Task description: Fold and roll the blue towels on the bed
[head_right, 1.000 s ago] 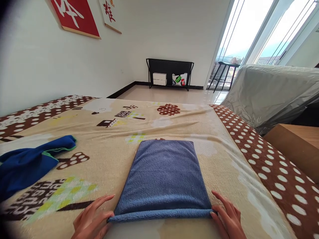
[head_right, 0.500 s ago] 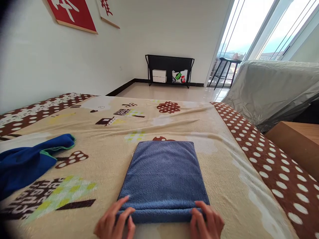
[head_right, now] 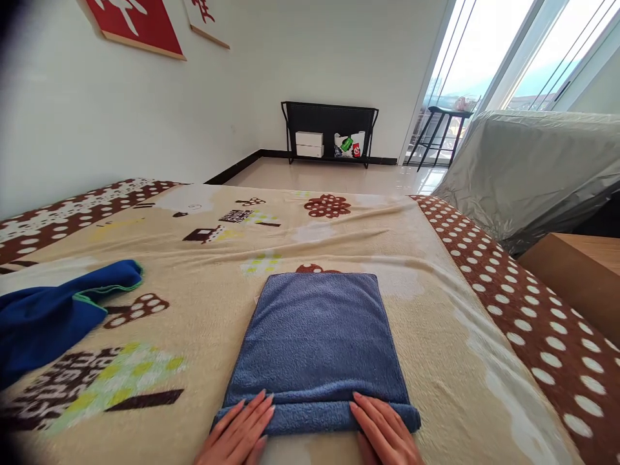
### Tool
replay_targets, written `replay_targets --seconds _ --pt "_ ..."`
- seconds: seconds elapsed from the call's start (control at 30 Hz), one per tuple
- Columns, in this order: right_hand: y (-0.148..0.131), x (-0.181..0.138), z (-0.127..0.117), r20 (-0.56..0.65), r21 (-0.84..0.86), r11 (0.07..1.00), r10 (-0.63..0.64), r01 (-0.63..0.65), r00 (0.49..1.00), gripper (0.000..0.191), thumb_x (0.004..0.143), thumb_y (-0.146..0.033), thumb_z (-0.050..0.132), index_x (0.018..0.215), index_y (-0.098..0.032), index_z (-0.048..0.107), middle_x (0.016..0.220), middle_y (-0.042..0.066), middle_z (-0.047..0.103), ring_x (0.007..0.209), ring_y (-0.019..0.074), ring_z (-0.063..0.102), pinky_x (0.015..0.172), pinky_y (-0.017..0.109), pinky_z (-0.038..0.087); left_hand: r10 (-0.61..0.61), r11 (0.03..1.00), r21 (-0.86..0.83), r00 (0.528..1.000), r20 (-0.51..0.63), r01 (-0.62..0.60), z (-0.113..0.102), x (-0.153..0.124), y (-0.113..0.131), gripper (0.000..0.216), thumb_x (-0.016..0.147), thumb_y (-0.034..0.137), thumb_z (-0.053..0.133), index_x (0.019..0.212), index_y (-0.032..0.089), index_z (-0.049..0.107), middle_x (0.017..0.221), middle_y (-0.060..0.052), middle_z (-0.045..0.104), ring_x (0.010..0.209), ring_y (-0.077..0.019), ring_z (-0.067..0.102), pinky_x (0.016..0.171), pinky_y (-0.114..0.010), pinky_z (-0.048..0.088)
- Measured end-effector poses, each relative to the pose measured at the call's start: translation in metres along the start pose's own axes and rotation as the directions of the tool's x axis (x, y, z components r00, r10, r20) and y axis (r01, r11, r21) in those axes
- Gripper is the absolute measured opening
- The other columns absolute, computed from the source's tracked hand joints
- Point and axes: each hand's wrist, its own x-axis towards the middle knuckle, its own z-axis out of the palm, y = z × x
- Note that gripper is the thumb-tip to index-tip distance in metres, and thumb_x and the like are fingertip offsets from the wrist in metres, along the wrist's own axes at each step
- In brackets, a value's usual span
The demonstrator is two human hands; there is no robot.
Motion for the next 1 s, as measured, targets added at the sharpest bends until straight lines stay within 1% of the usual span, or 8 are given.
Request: replay_targets --seconds 0.13,0.27,0.4,0.57,0.73,0.83,0.9,1.0 --pt "0.016 -0.009 -0.019 0.046 -0.042 0.999 0.021 -0.019 0.999 0.036 0.096 -0.027 0.053 0.130 -0.016 0.060 0.122 0.006 0.071 0.109 0.0179 0.069 0.090 0.026 0.056 -0.113 0.990 0.086 0.993 0.036 0.110 -0.024 -0.015 -0.015 0.029 0.093 0.015 0.055 0.119 0.013 0.068 0.119 -0.006 0.074 0.110 -0.0175 0.070 0.123 -0.038 0.023" --pt "-0.005 0.011 -0.007 -0.046 -0.023 0.999 0.044 -0.045 0.998 0.031 0.093 -0.026 0.057 0.122 -0.017 0.064 0.112 0.006 0.074 0.102 0.0187 0.071 0.086 0.028 0.058 -0.173 0.975 0.137 0.985 -0.014 0.174 -0.021 0.005 0.004 0.030 0.090 0.009 0.055 0.116 0.014 0.070 0.116 -0.005 0.075 0.107 -0.0212 0.071 0.124 -0.045 0.018" --pt "-0.042 0.045 0.024 -0.141 0.119 0.991 -0.046 0.063 0.989 0.023 0.096 -0.023 0.048 0.108 -0.019 0.068 0.099 0.003 0.077 0.093 0.0145 0.071 0.083 0.025 0.057 -0.032 0.997 -0.066 0.996 -0.079 0.027 0.006 0.043 0.039 0.038 0.090 0.003 0.041 0.110 0.015 0.071 0.108 -0.003 0.078 0.108 -0.0141 0.071 0.116 -0.031 0.036" --pt "-0.031 0.040 0.022 0.010 -0.055 0.998 -0.005 0.006 1.000 0.036 0.098 -0.035 0.049 0.126 -0.017 0.062 0.119 0.004 0.072 0.105 0.0166 0.069 0.088 0.028 0.054 -0.098 0.990 -0.100 0.995 -0.006 0.097 0.015 0.039 0.032 0.033 0.092 0.011 0.046 0.117 0.012 0.068 0.114 -0.006 0.076 0.112 -0.0132 0.068 0.099 -0.023 0.048" --pt "0.008 -0.001 -0.007 0.031 -0.270 0.956 0.124 -0.111 0.992 0.058 0.096 -0.046 0.049 0.146 -0.016 0.045 0.134 0.007 0.064 0.114 0.0215 0.066 0.092 0.034 0.051 -0.207 0.976 0.093 0.974 0.089 0.199 -0.012 -0.002 -0.002 0.036 0.093 0.024 0.054 0.127 0.016 0.064 0.127 -0.006 0.070 0.118 -0.0194 0.066 0.122 -0.037 0.022" --pt "0.004 -0.005 -0.006 -0.012 -0.295 0.946 0.137 -0.134 0.991 0.055 0.097 -0.041 0.049 0.145 -0.014 0.047 0.132 0.009 0.065 0.113 0.0239 0.067 0.093 0.038 0.050 -0.304 0.943 0.155 0.951 0.050 0.293 -0.021 -0.004 0.000 0.036 0.092 0.020 0.056 0.127 0.019 0.065 0.125 -0.006 0.071 0.112 -0.0211 0.068 0.125 -0.044 0.007" --pt "-0.012 0.006 0.005 -0.070 -0.252 0.960 0.110 -0.125 0.991 0.049 0.094 -0.031 0.052 0.141 -0.015 0.051 0.127 0.009 0.068 0.112 0.0238 0.067 0.095 0.038 0.050 -0.273 0.955 0.133 0.961 0.040 0.265 -0.018 0.007 0.011 0.039 0.091 0.012 0.052 0.127 0.019 0.065 0.126 -0.007 0.071 0.113 -0.0197 0.068 0.124 -0.043 0.009" --pt "-0.040 0.033 0.026 -0.141 -0.121 0.993 -0.031 0.014 0.990 0.042 0.093 -0.019 0.049 0.134 -0.020 0.058 0.118 0.003 0.073 0.109 0.0178 0.069 0.095 0.032 0.050 -0.084 0.996 -0.017 0.996 0.030 0.084 -0.002 0.033 0.032 0.047 0.087 -0.001 0.040 0.124 0.013 0.065 0.120 -0.007 0.073 0.119 -0.0158 0.065 0.117 -0.032 0.030"
